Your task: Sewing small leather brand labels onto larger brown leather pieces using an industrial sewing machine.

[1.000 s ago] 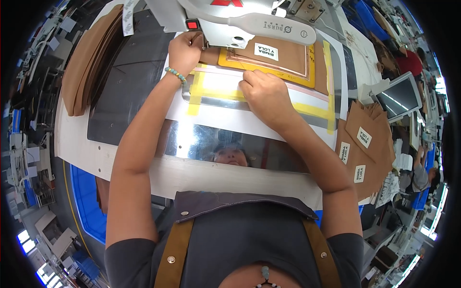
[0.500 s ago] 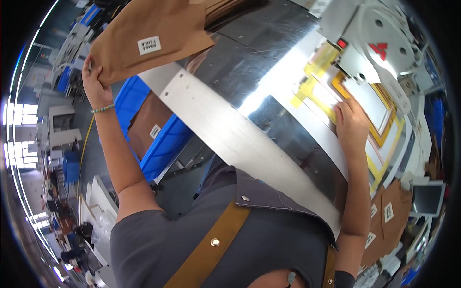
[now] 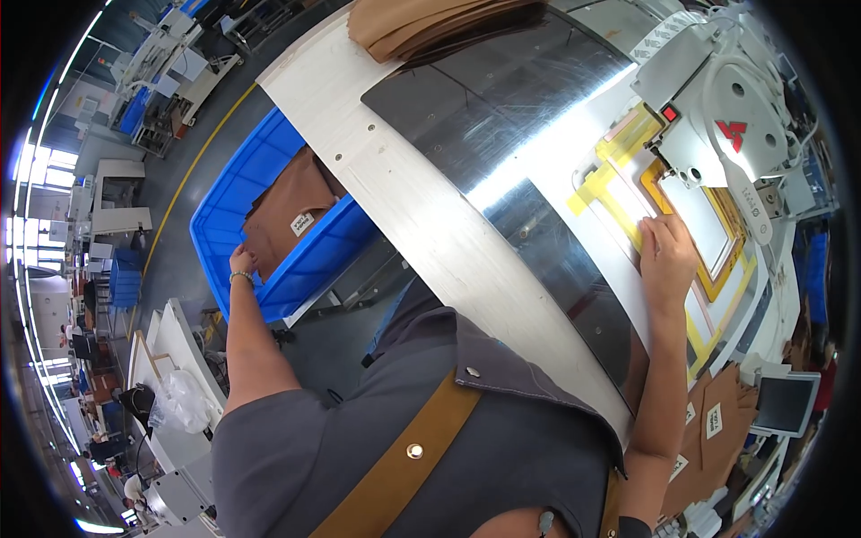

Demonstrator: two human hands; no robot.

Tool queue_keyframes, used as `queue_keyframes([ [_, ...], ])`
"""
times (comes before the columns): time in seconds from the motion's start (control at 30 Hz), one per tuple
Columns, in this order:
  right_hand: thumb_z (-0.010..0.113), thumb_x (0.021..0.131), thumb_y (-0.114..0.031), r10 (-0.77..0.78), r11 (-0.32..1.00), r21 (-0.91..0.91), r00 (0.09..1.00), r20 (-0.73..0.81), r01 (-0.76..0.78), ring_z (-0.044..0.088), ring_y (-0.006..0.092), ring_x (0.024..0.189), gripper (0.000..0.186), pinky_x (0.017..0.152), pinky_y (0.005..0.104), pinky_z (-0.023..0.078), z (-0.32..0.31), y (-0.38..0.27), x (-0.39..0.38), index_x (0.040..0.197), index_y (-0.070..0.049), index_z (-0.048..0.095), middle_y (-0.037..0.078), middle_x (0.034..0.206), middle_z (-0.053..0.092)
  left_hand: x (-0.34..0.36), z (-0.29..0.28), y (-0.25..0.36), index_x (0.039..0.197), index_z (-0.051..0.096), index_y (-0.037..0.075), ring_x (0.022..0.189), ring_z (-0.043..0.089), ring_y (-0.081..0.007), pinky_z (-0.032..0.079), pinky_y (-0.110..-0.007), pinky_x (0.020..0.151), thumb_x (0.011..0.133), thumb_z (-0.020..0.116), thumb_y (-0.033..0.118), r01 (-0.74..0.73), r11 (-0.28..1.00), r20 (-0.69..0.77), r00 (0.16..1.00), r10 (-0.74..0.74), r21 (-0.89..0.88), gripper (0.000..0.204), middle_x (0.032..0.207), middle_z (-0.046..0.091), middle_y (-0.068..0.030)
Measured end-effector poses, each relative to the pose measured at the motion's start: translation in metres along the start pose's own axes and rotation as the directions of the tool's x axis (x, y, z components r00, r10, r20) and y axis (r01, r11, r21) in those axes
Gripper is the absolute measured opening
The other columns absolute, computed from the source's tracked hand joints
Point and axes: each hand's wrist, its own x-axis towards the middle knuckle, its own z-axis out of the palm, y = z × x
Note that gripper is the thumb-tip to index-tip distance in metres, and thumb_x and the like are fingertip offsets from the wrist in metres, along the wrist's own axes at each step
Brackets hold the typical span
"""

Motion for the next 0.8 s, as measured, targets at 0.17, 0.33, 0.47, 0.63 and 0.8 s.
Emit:
queue_keyframes([
  [0.17, 0.078, 0.091, -0.006, 0.017, 1.0, -0.003, 1.0, 0.008, -0.017, 0.07, 0.0292, 0.085, 0.007, 0.076, 0.0387, 0.057, -0.002, -0.001, 0.001, 0.094, -0.001, 0.077, 0.01, 0.093, 0.071, 0.012, 0.029, 0.034, 0.132, 0.072, 0.0, 0.112, 0.072, -0.0298, 0.06, -0.043, 0.091, 0.092, 0.072, 0.008, -0.247, 0.819, -0.195, 0.898, 0.394, 0.518, 0.04, 0.124, 0.075, -0.0191],
  [0.33, 0.078, 0.09, -0.005, 0.019, 0.995, 0.098, 1.0, -0.013, -0.018, 0.071, 0.0297, 0.085, 0.005, 0.077, 0.0393, 0.057, 0.0, 0.0, 0.003, 0.093, -0.001, 0.076, 0.011, 0.093, 0.071, -0.111, 0.146, 0.162, 0.132, 0.071, -0.002, 0.118, 0.073, -0.0233, 0.056, -0.034, 0.1, 0.101, 0.069, 0.013, -0.808, 0.569, -0.017, 0.573, 0.819, 0.155, 0.035, 0.13, 0.075, -0.0151],
  [0.47, 0.079, 0.086, -0.005, 0.046, 0.995, 0.091, 0.998, -0.046, -0.042, 0.071, 0.0298, 0.083, 0.006, 0.074, 0.0401, 0.058, 0.002, 0.005, 0.002, 0.086, -0.002, 0.074, 0.01, 0.088, 0.069, -0.289, 0.25, 0.246, 0.135, 0.067, -0.003, 0.116, 0.072, -0.0178, 0.056, -0.031, 0.098, 0.11, 0.055, 0.005, -0.86, 0.27, 0.184, 0.209, 0.96, -0.434, 0.028, 0.133, 0.074, -0.0116],
  [0.63, 0.081, 0.086, -0.009, 0.034, 0.993, 0.119, 0.993, -0.116, -0.02, 0.069, 0.0269, 0.08, 0.01, 0.069, 0.0385, 0.057, -0.004, 0.01, 0.004, 0.084, -0.004, 0.072, 0.007, 0.087, 0.069, -0.47, 0.335, 0.261, 0.131, 0.073, 0.0, 0.114, 0.072, -0.0163, 0.057, -0.029, 0.096, 0.109, 0.059, 0.008, -0.699, 0.416, 0.713, -0.193, 0.674, -0.582, 0.027, 0.129, 0.076, -0.0105],
  [0.8, 0.082, 0.086, -0.01, 0.014, 0.996, 0.085, 0.982, -0.188, 0.003, 0.068, 0.0251, 0.081, 0.011, 0.068, 0.0376, 0.057, -0.008, 0.011, 0.009, 0.086, -0.005, 0.072, 0.006, 0.089, 0.07, -0.56, 0.406, 0.229, 0.14, 0.066, -0.001, 0.107, 0.069, -0.0138, 0.056, -0.027, 0.087, 0.105, 0.069, 0.015, -0.714, 0.567, 0.911, -0.301, 0.283, -0.412, 0.038, 0.131, 0.073, -0.0092],
])
